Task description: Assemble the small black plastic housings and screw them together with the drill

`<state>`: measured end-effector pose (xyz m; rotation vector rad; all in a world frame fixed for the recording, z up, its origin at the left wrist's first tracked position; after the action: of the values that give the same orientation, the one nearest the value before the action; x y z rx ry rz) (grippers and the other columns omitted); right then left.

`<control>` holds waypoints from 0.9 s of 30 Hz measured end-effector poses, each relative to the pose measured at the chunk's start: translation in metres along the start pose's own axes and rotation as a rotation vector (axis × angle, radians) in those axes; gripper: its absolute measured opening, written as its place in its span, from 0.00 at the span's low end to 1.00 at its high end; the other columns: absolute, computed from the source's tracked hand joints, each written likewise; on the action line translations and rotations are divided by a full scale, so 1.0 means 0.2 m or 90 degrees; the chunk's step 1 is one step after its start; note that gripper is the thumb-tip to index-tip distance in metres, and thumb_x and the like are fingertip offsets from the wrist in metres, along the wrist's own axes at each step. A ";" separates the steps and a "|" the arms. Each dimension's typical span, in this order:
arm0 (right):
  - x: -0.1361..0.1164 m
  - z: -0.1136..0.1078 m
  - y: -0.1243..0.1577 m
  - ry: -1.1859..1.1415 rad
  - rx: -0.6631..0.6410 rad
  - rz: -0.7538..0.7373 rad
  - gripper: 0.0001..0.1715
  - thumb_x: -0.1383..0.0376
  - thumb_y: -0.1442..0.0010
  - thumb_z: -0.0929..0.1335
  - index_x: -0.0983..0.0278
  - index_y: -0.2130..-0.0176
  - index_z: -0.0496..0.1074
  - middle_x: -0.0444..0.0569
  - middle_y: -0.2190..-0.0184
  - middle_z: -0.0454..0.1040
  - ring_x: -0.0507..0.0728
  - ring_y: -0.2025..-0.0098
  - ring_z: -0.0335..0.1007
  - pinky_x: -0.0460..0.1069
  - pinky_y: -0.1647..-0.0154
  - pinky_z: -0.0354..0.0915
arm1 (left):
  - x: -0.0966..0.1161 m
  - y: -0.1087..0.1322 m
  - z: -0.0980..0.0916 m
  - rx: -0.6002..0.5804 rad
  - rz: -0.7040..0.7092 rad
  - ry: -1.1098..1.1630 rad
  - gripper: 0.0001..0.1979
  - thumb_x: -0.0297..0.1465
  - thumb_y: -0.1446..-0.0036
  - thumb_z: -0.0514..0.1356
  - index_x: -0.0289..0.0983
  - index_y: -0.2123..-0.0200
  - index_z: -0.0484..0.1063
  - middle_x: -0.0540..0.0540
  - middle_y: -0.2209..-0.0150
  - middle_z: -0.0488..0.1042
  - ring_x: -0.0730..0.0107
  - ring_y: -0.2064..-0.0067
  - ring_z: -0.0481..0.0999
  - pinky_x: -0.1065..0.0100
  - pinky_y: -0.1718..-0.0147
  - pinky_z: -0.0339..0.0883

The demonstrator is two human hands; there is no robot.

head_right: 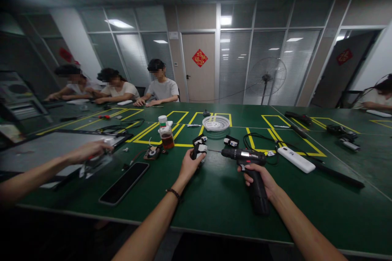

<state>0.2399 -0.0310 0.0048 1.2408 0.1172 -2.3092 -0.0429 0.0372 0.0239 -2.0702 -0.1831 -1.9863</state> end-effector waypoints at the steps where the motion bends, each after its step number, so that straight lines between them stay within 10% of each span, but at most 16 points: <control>1: 0.00 0.00 0.00 0.002 0.000 0.005 0.16 0.63 0.38 0.63 0.73 0.57 0.73 0.41 0.84 0.61 0.48 0.82 0.56 0.45 0.75 0.65 | 0.01 -0.01 0.00 0.006 0.022 -0.038 0.30 0.39 0.59 0.71 0.36 0.52 0.69 0.38 0.55 0.75 0.57 0.57 0.75 0.66 0.60 0.66; 12: -0.03 -0.08 -0.03 -0.019 0.059 -0.016 0.14 0.64 0.40 0.65 0.71 0.59 0.73 0.42 0.83 0.63 0.49 0.81 0.59 0.45 0.74 0.65 | 0.16 0.09 0.12 -0.049 0.317 -0.485 0.32 0.40 0.50 0.65 0.42 0.43 0.61 0.40 0.47 0.68 0.55 0.48 0.71 0.62 0.52 0.61; 27: -0.02 -0.12 -0.03 -0.022 0.096 -0.006 0.14 0.63 0.41 0.66 0.71 0.58 0.72 0.42 0.83 0.65 0.48 0.81 0.59 0.44 0.74 0.67 | 0.14 0.09 0.14 -0.142 0.312 -0.512 0.33 0.39 0.54 0.66 0.39 0.44 0.65 0.40 0.49 0.71 0.56 0.50 0.71 0.63 0.51 0.61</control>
<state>0.2563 -0.0178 -0.0071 1.2740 -0.0639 -2.3828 -0.0092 0.0250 0.0481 -2.6184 0.3806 -0.8634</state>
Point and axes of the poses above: each hand's wrist, its own y-axis away from the middle knuckle, its own z-axis out of the palm, x = y × z, the point moved 10 cm from there along -y, towards the middle knuckle
